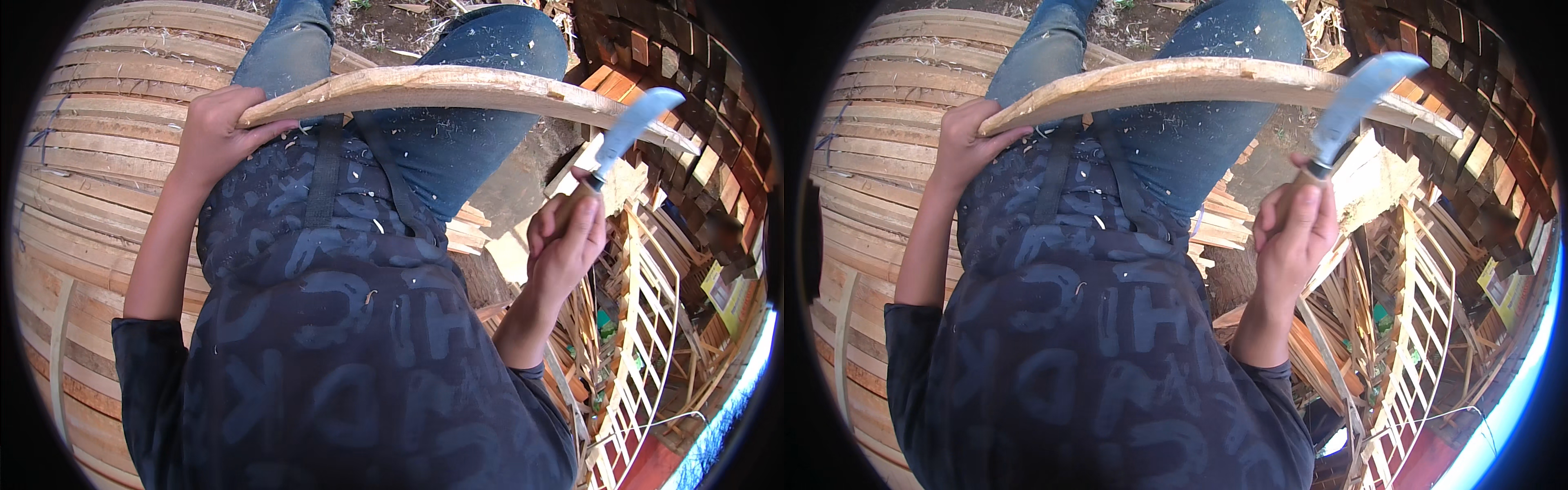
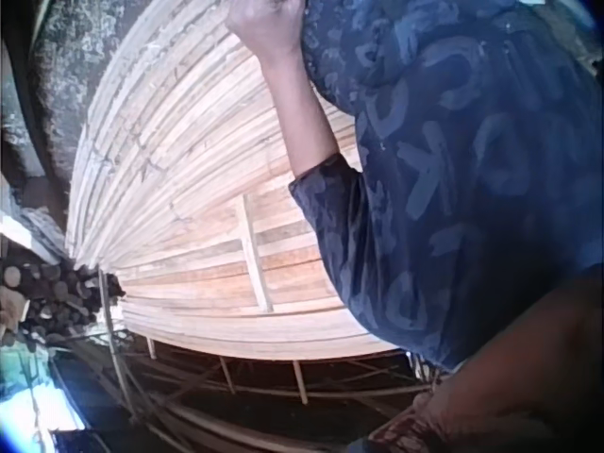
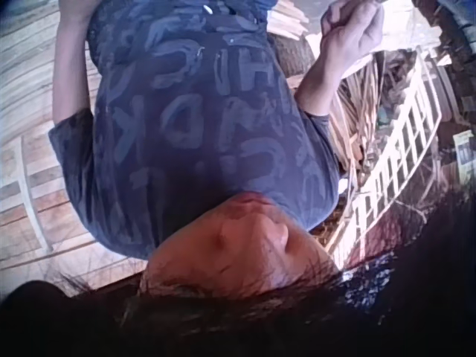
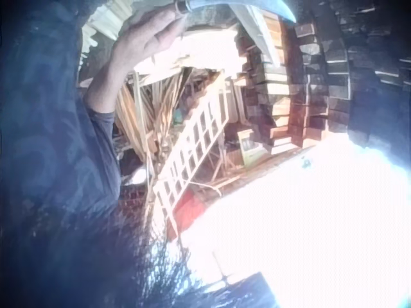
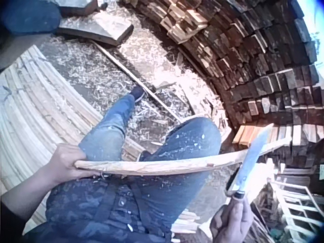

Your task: The person sits on the ground and shaves a long piece of wood using a curved knife. They hold the wood on their lap and repeatedly scrape the blade along its surface to remove thin layers.

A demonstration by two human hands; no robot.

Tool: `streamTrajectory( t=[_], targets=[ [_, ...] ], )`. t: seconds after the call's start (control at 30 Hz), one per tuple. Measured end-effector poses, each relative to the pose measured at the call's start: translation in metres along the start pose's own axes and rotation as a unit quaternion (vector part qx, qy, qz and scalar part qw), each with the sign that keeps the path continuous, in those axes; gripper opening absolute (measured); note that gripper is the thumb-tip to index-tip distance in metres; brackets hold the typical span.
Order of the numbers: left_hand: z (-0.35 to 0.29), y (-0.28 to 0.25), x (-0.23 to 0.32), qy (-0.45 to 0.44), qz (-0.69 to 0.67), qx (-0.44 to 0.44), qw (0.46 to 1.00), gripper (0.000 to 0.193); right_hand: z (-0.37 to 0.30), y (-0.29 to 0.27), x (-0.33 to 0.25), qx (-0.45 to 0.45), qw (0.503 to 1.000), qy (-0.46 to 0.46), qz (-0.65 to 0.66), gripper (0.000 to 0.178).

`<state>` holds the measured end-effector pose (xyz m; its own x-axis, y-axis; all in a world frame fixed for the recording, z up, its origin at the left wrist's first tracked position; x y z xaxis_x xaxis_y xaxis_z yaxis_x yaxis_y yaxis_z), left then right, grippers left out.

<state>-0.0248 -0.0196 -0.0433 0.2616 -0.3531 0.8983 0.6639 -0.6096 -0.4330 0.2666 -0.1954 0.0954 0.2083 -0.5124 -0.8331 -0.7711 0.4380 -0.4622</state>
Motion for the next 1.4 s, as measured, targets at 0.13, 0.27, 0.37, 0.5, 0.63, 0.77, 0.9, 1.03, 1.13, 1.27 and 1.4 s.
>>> streamTrajectory(
  t=[0.13, 0.27, 0.37, 0.5, 0.63, 0.77, 0.9, 1.03, 1.13, 1.27, 1.4],
  targets=[
    [-0.006, -0.003, 0.000, -0.018, 0.007, -0.005, 1.000, 0.032, -0.023, 0.021, 0.011, -0.174, 0.977, -0.054, -0.110, 0.029],
    [-0.003, -0.001, -0.002, -0.013, -0.001, 0.003, 1.000, 0.033, 0.001, 0.002, -0.003, 0.136, 0.988, 0.028, 0.075, 0.032],
    [-0.004, -0.002, -0.002, 0.011, 0.008, -0.001, 1.000, 0.034, -0.019, 0.013, 0.000, -0.049, 0.994, 0.040, -0.090, 0.033],
    [-0.006, 0.000, -0.002, 0.000, 0.002, 0.012, 1.000, 0.034, 0.002, -0.008, -0.007, 0.113, 0.991, -0.023, 0.060, 0.033],
    [-0.004, -0.003, 0.000, -0.003, 0.011, 0.005, 1.000, 0.033, -0.015, 0.026, -0.002, -0.147, 0.982, 0.055, -0.110, 0.030],
    [-0.006, -0.005, -0.002, -0.002, 0.004, 0.008, 1.000, 0.033, -0.013, 0.033, 0.000, -0.099, 0.991, -0.028, -0.084, 0.032],
    [-0.003, -0.002, -0.001, -0.010, -0.007, -0.003, 1.000, 0.033, -0.012, 0.026, -0.008, -0.019, 0.998, 0.036, -0.042, 0.033],
    [-0.002, -0.004, 0.000, 0.008, 0.003, 0.008, 1.000, 0.033, -0.015, 0.005, -0.006, -0.040, 0.994, -0.010, -0.104, 0.036],
    [-0.007, -0.001, -0.003, 0.000, 0.003, 0.008, 1.000, 0.034, -0.003, 0.015, -0.009, 0.116, 0.990, -0.031, 0.073, 0.036],
    [-0.006, -0.001, 0.000, 0.009, 0.012, 0.000, 1.000, 0.033, -0.024, 0.031, -0.004, -0.113, 0.984, 0.028, -0.138, 0.036],
    [-0.005, 0.000, -0.002, -0.008, 0.005, 0.005, 1.000, 0.032, -0.001, 0.015, -0.004, -0.002, 0.999, -0.016, -0.032, 0.035]
  ],
)
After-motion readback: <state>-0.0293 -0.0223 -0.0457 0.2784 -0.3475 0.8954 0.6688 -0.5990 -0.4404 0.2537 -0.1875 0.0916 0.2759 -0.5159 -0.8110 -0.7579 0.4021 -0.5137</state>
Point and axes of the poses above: each hand's wrist, its own z-axis towards the middle knuckle, its own y-axis out of the palm, x = y × z, the point moved 1 cm from there along z, towards the middle knuckle, and after that the axes turned 15 degrees about -z, right-handed, at the moved point
